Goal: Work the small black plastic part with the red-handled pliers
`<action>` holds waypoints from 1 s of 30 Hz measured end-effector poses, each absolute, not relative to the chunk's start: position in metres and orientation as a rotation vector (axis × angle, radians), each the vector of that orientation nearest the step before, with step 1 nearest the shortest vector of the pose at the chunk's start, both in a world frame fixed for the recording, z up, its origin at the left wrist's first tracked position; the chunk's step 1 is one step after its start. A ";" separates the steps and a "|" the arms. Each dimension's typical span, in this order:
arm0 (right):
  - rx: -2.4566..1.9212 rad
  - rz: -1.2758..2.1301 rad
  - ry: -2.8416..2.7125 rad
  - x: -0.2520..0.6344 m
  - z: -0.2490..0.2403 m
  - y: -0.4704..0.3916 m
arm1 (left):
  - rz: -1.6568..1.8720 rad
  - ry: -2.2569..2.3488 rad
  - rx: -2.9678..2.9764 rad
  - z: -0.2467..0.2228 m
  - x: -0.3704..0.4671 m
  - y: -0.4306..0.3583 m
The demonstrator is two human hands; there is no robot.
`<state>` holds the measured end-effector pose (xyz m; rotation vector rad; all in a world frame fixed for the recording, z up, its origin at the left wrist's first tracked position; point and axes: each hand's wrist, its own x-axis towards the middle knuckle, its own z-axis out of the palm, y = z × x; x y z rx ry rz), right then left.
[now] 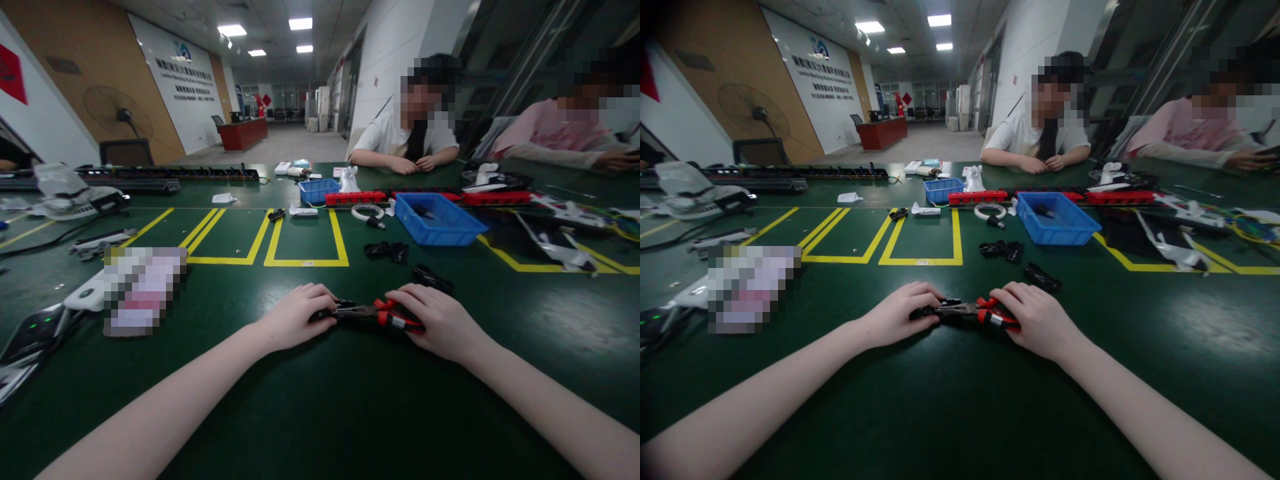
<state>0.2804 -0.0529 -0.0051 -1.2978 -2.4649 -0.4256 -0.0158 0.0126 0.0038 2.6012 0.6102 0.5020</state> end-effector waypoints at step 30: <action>-1.275 -0.417 -2.490 0.280 -0.007 -0.052 | 0.502 0.654 2.599 0.002 -0.013 0.012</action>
